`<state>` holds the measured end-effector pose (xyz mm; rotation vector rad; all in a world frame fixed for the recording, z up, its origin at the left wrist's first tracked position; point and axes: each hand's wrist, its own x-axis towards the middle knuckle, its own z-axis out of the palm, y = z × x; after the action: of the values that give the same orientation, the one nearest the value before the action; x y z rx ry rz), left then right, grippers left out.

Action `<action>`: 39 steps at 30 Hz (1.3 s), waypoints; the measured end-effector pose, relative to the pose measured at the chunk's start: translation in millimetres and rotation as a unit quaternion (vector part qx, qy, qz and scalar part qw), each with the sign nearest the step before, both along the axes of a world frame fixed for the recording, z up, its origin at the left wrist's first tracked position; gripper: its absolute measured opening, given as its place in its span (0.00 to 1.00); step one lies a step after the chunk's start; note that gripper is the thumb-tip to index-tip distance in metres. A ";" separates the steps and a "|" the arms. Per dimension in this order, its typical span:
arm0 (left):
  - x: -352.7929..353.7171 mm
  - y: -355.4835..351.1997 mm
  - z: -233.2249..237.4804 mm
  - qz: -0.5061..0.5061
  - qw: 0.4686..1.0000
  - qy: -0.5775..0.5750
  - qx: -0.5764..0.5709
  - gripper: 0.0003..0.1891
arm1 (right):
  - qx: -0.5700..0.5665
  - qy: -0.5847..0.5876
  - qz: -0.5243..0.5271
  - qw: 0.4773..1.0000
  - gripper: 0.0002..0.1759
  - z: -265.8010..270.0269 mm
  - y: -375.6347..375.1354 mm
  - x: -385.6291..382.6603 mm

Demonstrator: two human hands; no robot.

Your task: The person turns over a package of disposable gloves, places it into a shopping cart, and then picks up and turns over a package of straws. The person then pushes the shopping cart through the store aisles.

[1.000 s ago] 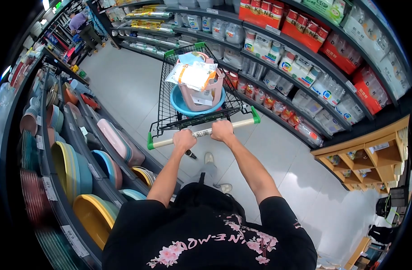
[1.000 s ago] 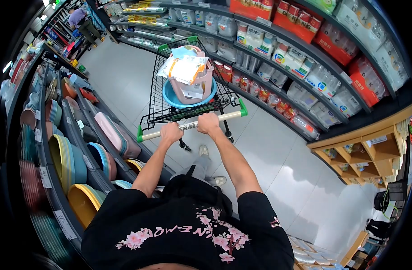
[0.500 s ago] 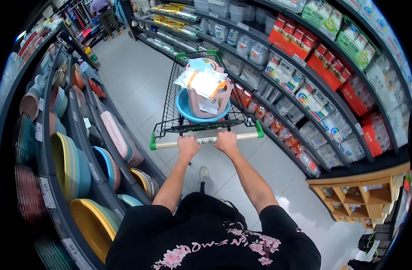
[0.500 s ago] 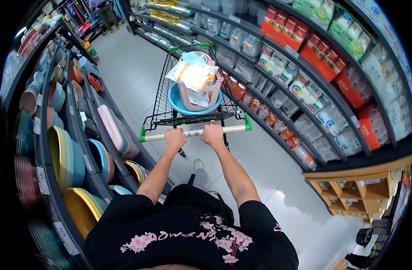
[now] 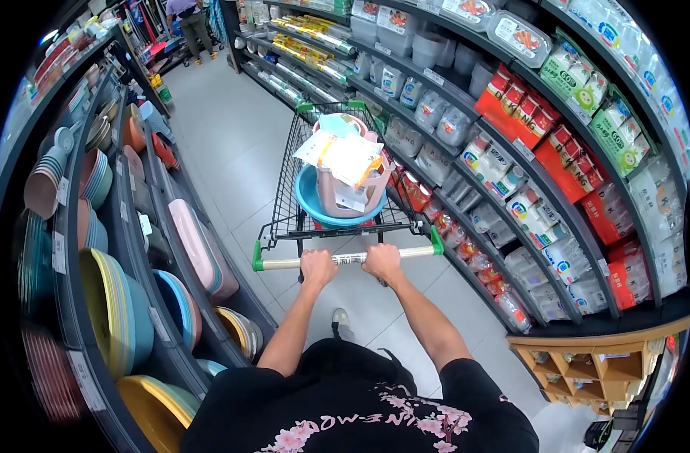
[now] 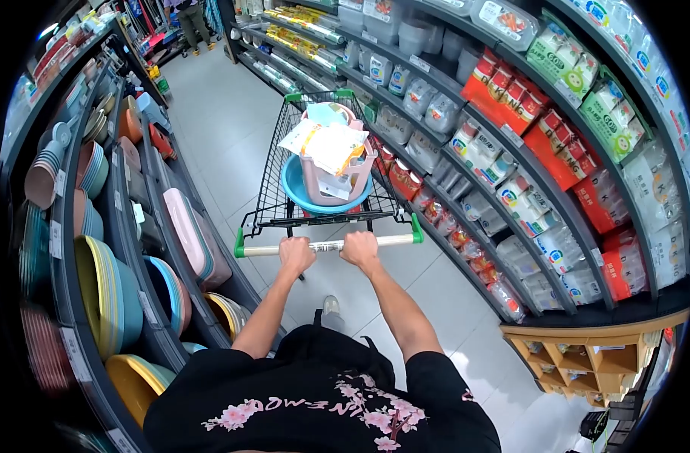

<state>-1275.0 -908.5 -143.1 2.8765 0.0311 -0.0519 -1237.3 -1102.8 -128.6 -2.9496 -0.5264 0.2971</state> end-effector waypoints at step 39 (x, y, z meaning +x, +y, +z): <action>215.3 127.3 -32.4 0.052 0.969 -0.240 0.009 0.04 | 0.115 -0.128 0.140 0.975 0.12 -42.5 132.1 250.9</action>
<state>-1059.7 -781.2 -175.4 2.8173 0.0883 0.6632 -986.3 -970.7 -171.2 -2.6980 -0.9424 -0.1151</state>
